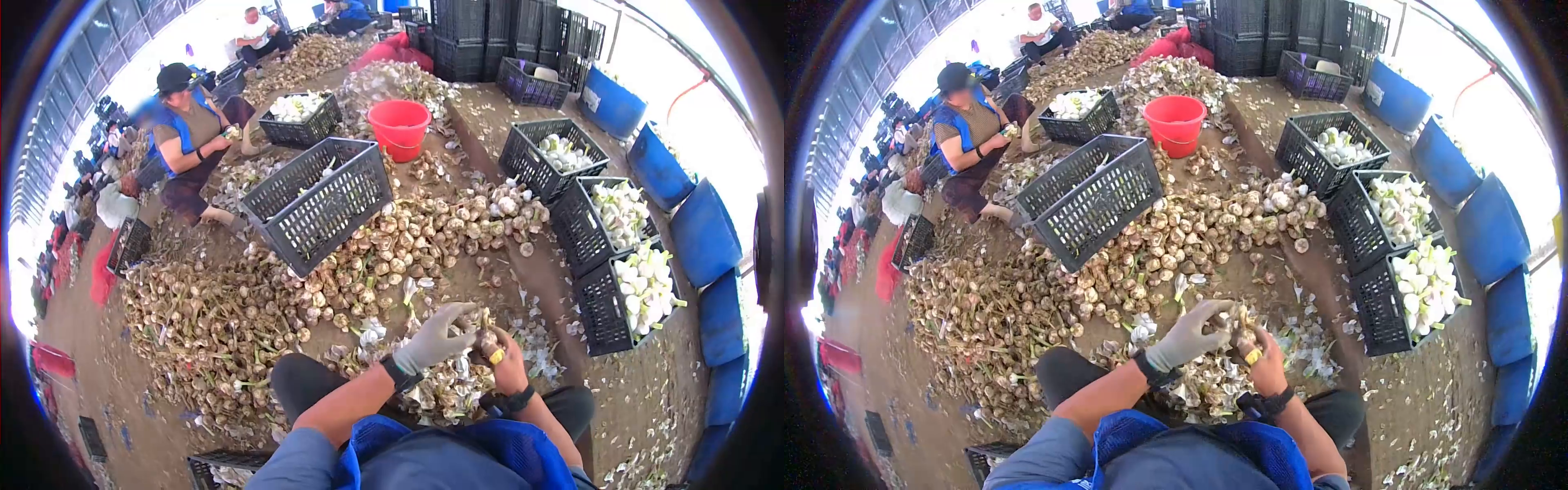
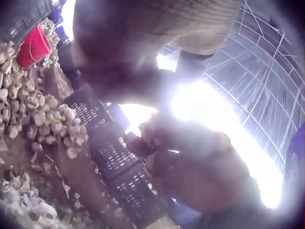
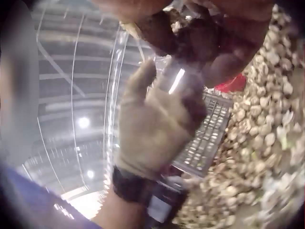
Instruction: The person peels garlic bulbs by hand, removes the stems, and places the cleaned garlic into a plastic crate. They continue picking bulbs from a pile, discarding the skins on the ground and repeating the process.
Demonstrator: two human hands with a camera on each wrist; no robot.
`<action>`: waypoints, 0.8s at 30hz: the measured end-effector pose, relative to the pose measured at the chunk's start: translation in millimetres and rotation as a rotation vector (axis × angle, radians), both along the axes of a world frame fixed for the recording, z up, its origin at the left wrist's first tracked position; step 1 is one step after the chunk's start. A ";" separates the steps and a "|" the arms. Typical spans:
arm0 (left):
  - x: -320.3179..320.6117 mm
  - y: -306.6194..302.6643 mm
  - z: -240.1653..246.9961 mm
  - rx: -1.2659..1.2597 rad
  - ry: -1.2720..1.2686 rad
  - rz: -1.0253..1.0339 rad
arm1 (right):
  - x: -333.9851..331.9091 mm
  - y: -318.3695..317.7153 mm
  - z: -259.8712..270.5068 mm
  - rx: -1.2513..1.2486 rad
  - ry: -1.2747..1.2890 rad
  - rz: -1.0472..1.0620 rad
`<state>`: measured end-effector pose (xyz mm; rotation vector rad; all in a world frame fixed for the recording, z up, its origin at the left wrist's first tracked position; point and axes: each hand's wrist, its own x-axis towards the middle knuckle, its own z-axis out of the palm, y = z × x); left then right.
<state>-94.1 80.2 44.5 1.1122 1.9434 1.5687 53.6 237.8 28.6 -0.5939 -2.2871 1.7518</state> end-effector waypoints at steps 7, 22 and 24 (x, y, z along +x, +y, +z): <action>65.4 -37.8 -23.0 0.083 -0.517 -0.018 | 8.8 -36.3 -14.0 -0.223 0.043 0.164; 64.3 -57.0 -26.0 0.194 -0.727 0.023 | 13.5 -31.4 -14.7 0.069 -0.036 0.117; 62.3 -57.7 -37.0 0.239 -0.949 0.060 | 14.9 -32.3 -10.0 0.082 -0.034 0.148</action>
